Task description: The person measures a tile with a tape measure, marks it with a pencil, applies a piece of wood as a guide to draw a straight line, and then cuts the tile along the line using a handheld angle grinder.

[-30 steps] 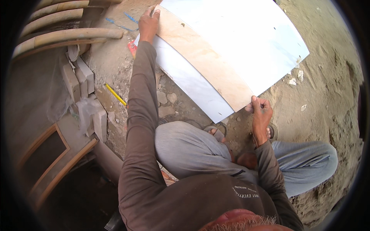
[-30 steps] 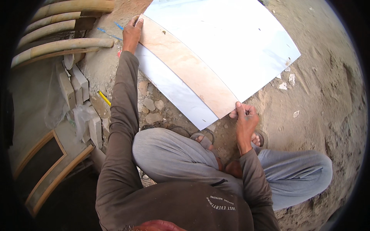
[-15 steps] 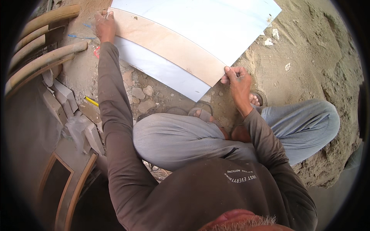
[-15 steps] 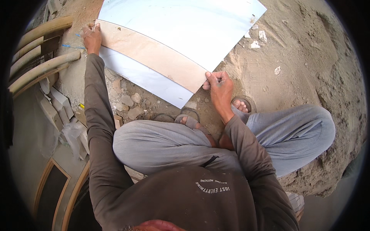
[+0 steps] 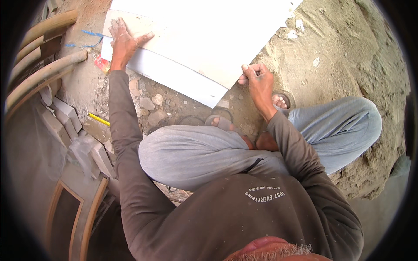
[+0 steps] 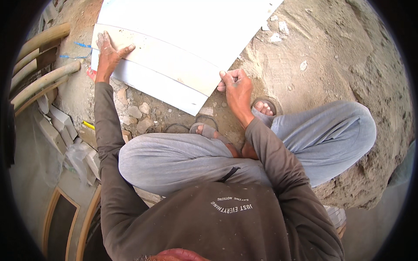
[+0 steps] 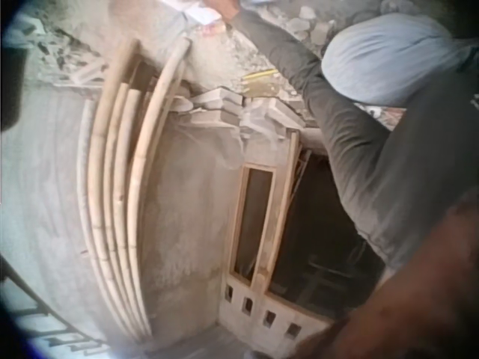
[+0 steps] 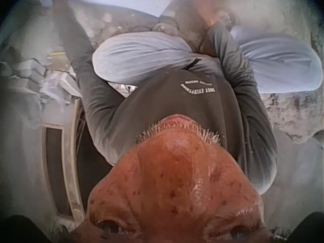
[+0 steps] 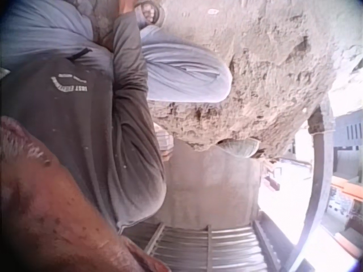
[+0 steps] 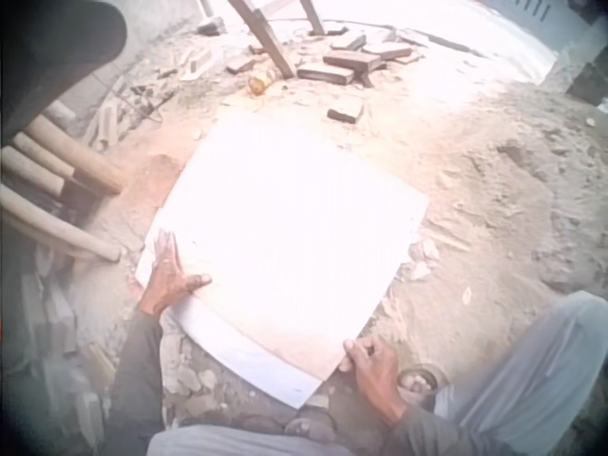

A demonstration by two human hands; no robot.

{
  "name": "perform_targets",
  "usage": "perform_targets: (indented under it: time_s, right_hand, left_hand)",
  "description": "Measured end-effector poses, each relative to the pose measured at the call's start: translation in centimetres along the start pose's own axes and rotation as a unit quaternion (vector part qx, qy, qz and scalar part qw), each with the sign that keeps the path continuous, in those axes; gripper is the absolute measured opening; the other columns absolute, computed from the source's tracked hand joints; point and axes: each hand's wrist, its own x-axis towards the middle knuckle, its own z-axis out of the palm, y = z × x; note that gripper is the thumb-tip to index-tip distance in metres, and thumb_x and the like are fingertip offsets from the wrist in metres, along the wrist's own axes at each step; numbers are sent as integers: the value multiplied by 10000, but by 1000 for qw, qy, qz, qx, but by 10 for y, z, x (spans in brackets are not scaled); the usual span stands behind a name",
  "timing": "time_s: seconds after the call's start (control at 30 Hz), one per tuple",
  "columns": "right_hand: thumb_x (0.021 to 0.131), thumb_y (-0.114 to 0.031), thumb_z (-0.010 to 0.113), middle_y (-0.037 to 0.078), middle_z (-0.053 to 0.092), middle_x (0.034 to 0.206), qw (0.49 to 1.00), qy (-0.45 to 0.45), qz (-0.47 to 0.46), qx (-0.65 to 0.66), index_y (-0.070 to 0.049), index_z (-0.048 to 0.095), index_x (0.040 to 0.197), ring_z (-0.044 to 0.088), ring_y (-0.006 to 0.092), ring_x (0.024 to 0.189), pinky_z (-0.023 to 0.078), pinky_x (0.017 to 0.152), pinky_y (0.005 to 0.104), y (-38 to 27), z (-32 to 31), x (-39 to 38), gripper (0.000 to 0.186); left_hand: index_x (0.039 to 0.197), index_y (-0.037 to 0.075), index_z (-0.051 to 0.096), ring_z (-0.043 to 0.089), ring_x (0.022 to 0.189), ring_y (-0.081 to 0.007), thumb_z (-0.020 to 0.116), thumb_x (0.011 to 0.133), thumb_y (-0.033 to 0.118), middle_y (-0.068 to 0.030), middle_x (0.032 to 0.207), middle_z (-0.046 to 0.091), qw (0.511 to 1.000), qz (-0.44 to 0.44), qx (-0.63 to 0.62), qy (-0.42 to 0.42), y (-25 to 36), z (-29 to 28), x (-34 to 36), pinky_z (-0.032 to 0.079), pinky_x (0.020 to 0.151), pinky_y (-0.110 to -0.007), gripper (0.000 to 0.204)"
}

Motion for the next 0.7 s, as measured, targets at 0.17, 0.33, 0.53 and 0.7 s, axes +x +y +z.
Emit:
perform_targets:
  time_s: [0.17,0.33,0.53,0.7]
  right_hand:
    - [985,-180,694,90,695,746,1000,-4,11,7,16,623,927,679,131,653,540,610,264,-2,-1,-2,217]
    - [986,-189,696,91,700,756,1000,-7,13,23,16,625,930,677,129,666,540,621,263,0,-1,-3,225]
    - [990,-189,690,91,696,761,1000,-10,19,7,20,620,947,677,131,664,540,617,265,-2,-1,-4,225]
    - [995,-191,684,92,693,756,1000,1,17,17,17,609,945,679,132,662,543,614,267,0,1,-2,227]
  left_hand:
    - [1577,-102,178,32,1547,-500,873,592,683,-409,1618,100,1000,-8,-17,-3,3,-2,3,94,1221,-649,1438]
    - [1575,-101,190,26,1548,-499,877,597,665,-413,1616,98,999,-11,-30,1,3,-1,4,95,1224,-641,1420]
    - [1569,-109,200,33,1546,-503,878,585,673,-417,1613,102,1000,-5,-20,-1,5,-1,5,100,1237,-611,1428]
    - [1566,-116,200,43,1545,-505,876,579,680,-424,1607,108,1000,0,-31,6,3,0,5,100,1237,-615,1437]
